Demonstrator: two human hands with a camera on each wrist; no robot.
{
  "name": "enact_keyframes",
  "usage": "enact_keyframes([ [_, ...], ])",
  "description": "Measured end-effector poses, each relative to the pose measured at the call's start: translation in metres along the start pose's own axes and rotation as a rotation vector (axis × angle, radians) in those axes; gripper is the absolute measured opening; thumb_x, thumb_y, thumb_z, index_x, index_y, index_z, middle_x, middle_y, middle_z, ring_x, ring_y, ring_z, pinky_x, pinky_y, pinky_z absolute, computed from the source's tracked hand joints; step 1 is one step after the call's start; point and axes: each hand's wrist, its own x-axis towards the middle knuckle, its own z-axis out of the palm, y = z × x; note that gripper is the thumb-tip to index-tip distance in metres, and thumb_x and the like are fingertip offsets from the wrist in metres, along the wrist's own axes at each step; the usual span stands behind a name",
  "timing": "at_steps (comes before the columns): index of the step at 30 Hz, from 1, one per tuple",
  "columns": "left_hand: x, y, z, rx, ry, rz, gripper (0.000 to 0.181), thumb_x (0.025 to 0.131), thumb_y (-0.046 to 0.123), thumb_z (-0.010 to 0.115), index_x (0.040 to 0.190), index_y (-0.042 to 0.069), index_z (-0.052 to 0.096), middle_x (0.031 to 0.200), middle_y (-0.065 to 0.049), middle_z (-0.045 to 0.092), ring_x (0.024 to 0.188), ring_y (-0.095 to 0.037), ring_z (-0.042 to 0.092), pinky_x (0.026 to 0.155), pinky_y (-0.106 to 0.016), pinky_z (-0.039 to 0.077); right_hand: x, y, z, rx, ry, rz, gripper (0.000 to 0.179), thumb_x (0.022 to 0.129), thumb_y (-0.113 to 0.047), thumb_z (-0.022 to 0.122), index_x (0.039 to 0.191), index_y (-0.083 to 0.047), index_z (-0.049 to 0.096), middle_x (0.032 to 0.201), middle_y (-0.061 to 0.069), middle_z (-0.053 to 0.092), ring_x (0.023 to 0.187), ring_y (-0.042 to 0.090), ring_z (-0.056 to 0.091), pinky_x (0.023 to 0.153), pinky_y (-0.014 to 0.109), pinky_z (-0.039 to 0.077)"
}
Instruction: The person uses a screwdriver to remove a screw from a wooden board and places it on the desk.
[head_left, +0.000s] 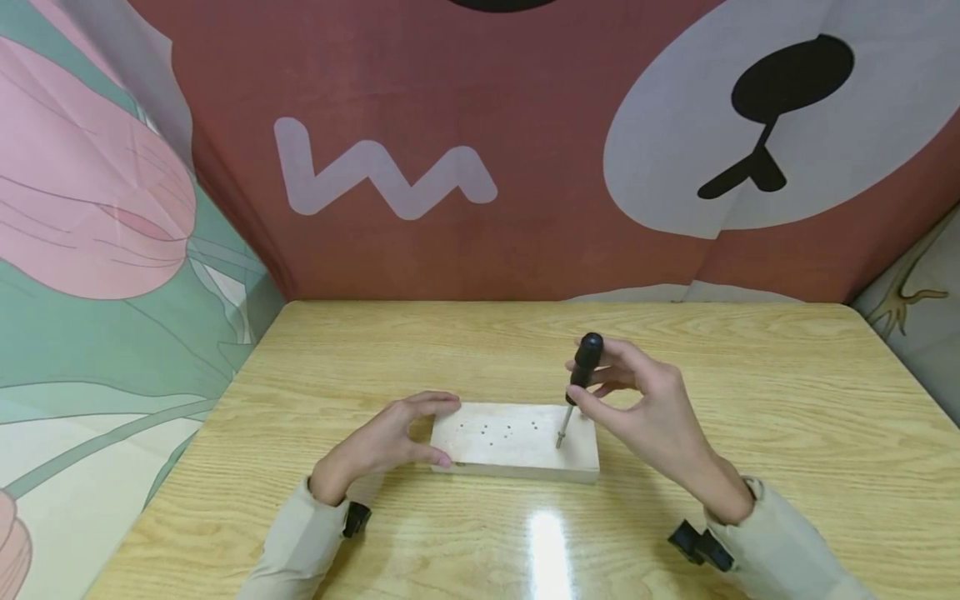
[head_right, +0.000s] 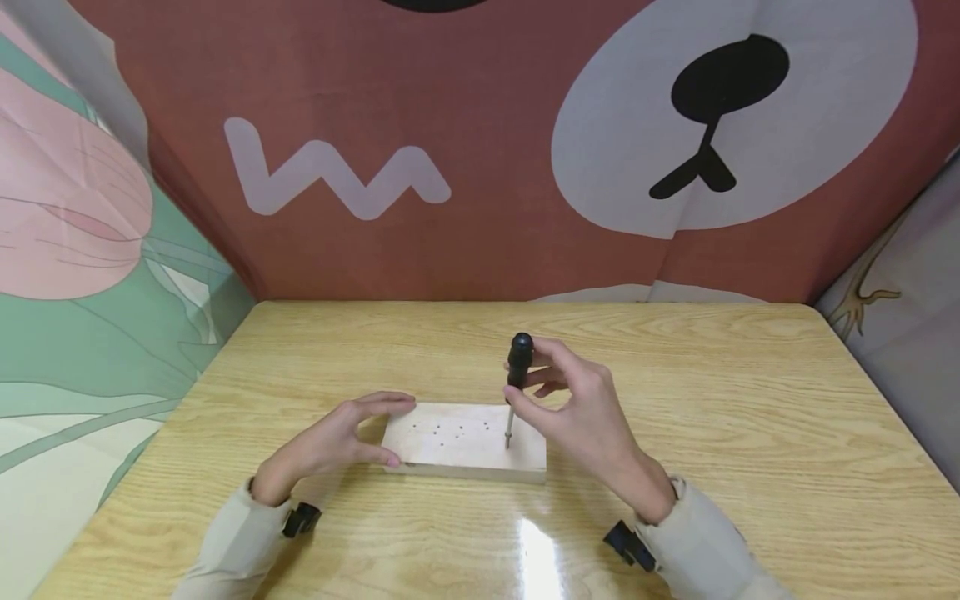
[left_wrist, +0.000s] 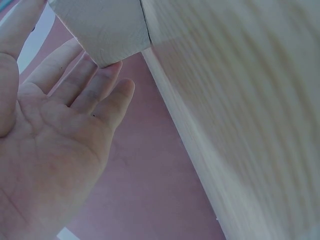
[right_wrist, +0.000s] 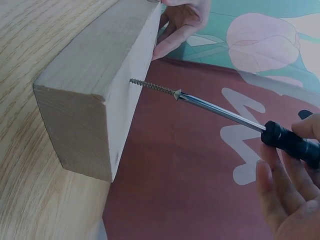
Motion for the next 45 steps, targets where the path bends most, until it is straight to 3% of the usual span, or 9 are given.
enact_keyframes([
  [6, 0.0, 0.0, 0.0, -0.001, 0.0, -0.004, 0.078, 0.08, 0.033, 0.082, 0.146, 0.007, 0.05, 0.152, -0.012, 0.046, 0.144, -0.034, 0.039, 0.115, -0.052, 0.038, 0.0, 0.0, 0.0, -0.017, -0.009, 0.021, 0.059, 0.072, 0.011, 0.081, 0.126, -0.006, 0.064, 0.094, 0.008, 0.076, 0.083, 0.003, 0.068, 0.063, 0.016, 0.056],
  [14, 0.0, 0.0, 0.0, 0.016, 0.0, 0.001, 0.079, 0.079, 0.033, 0.082, 0.146, 0.007, 0.049, 0.153, -0.012, 0.046, 0.144, -0.034, 0.039, 0.114, -0.051, 0.039, 0.0, 0.001, 0.0, -0.021, 0.009, -0.014, 0.058, 0.068, 0.01, 0.084, 0.121, -0.006, 0.067, 0.081, 0.002, 0.069, 0.068, 0.001, 0.063, 0.059, 0.014, 0.054],
  [36, -0.002, 0.004, 0.0, 0.042, 0.006, 0.006, 0.078, 0.08, 0.034, 0.081, 0.145, 0.006, 0.05, 0.152, -0.012, 0.046, 0.144, -0.034, 0.04, 0.115, -0.051, 0.038, -0.001, 0.001, -0.002, -0.007, -0.031, -0.027, 0.054, 0.07, 0.013, 0.082, 0.119, -0.003, 0.064, 0.085, 0.004, 0.072, 0.07, 0.002, 0.067, 0.06, 0.016, 0.055],
  [41, -0.002, 0.007, 0.0, 0.07, 0.031, 0.042, 0.075, 0.081, 0.034, 0.081, 0.144, 0.005, 0.052, 0.152, -0.015, 0.047, 0.142, -0.036, 0.041, 0.115, -0.053, 0.038, -0.001, 0.001, -0.003, -0.002, -0.006, -0.05, 0.056, 0.068, 0.015, 0.082, 0.118, -0.001, 0.065, 0.085, 0.007, 0.073, 0.074, 0.0, 0.067, 0.059, 0.015, 0.055],
  [45, -0.001, 0.011, 0.002, 0.1, 0.087, 0.085, 0.073, 0.08, 0.032, 0.082, 0.141, 0.004, 0.054, 0.149, -0.014, 0.05, 0.139, -0.034, 0.046, 0.114, -0.052, 0.04, -0.001, 0.001, -0.004, 0.006, 0.026, -0.059, 0.059, 0.066, 0.017, 0.082, 0.12, 0.0, 0.065, 0.085, 0.01, 0.073, 0.075, -0.001, 0.067, 0.058, 0.014, 0.054],
])
